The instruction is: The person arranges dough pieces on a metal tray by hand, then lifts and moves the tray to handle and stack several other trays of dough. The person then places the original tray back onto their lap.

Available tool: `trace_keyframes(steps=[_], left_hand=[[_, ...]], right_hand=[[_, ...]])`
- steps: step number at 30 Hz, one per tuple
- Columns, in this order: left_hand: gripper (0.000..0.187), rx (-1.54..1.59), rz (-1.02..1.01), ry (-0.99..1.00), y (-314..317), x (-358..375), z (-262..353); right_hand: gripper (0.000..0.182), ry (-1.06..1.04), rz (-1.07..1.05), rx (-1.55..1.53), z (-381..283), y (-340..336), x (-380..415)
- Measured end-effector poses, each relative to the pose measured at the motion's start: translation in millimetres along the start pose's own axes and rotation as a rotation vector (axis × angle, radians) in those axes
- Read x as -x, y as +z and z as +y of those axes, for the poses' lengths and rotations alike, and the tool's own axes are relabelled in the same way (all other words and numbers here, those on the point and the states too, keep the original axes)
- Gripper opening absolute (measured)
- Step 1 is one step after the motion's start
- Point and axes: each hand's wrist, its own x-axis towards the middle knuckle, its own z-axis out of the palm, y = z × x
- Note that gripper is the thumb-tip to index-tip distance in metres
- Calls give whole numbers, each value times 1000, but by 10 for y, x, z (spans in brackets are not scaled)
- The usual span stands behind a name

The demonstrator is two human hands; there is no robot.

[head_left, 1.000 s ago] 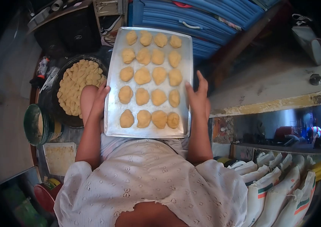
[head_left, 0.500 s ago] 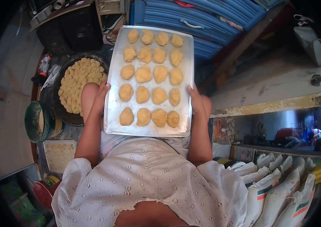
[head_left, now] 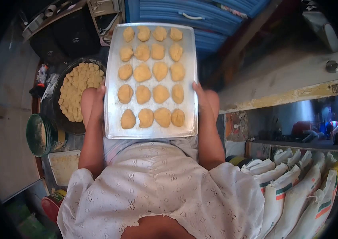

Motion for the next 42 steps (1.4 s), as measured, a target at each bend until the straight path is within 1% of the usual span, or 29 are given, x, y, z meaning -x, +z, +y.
trace_keyframes(steps=[1, 2, 3, 5, 6, 10, 11, 13, 15, 16, 18, 25, 27, 31, 33, 34, 35, 36, 37, 38, 39, 40, 41, 42], left_hand=[[64, 118, -15, 72, -72, -83, -115], [65, 237, -34, 159, -35, -126, -50], [65, 234, -42, 169, -3, -109, 12], [65, 113, 24, 129, 55, 37, 124], [65, 116, 21, 128, 51, 27, 77], [58, -514, -62, 389, -114, -275, -282], [56, -679, -67, 454, -164, -294, -288], [53, -657, -68, 462, -146, -287, -257], [51, -565, -88, 420, -175, -288, -290], [51, -566, -90, 419, -195, -291, -314], [50, -449, -106, 429, -219, -304, -351], [48, -382, -109, 433, -217, -296, -363], [48, -396, -108, 405, -194, -233, -302], [47, -320, -112, 445, -238, -312, -394], [51, -321, -141, 375, -183, -209, -258], [51, -319, -135, 372, -146, -133, -133], [55, -633, -15, 223, -43, 7, 114], [59, -942, 99, 66, 29, 75, 227], [59, -945, 90, 63, 36, 88, 193], [63, -953, 263, 423, 16, 115, 149], [68, -938, 434, 784, -8, 140, 116], [68, -937, 433, 786, 1, 143, 131], [70, -939, 466, 896, 33, 167, 166], [72, -939, 495, 1004, 84, 212, 232]], right_hand=[[69, 4, -1, -15, 2, 0, 1], [69, -7, -6, -30, 4, 0, 1], [69, -21, -15, -43, 6, 0, 0], [70, -38, -40, -59, 18, -3, 2], [70, -41, -47, -65, 27, -6, 0], [71, -84, -63, -101, 61, -29, -28], [71, -88, -71, -107, 211, -103, -189], [70, -192, -262, -275, 627, -389, -630], [70, -195, -266, -273, 651, -425, -663], [70, -199, -274, -271, 665, -437, -679], [70, -196, -274, -275, 677, -452, -719], [66, -162, -226, -260, 643, -455, -680], [65, -161, -228, -267, 655, -450, -687], [65, -184, -243, -293, 759, -522, -797], [66, -174, -270, -293, 724, -490, -783], [68, -170, -280, -295, 702, -486, -759], [68, -164, -276, -293, 681, -489, -749], [69, -147, -159, -148, 642, -508, -747], [71, -129, -44, -7, 613, -512, -729], [71, -124, -42, -10, 539, -488, -638], [73, -332, 177, 472, 420, -457, -494], [75, -541, 400, 958, 300, -434, -416], [75, -538, 407, 962, 232, -404, -394], [76, -709, 435, 1033, 185, -364, -376]])
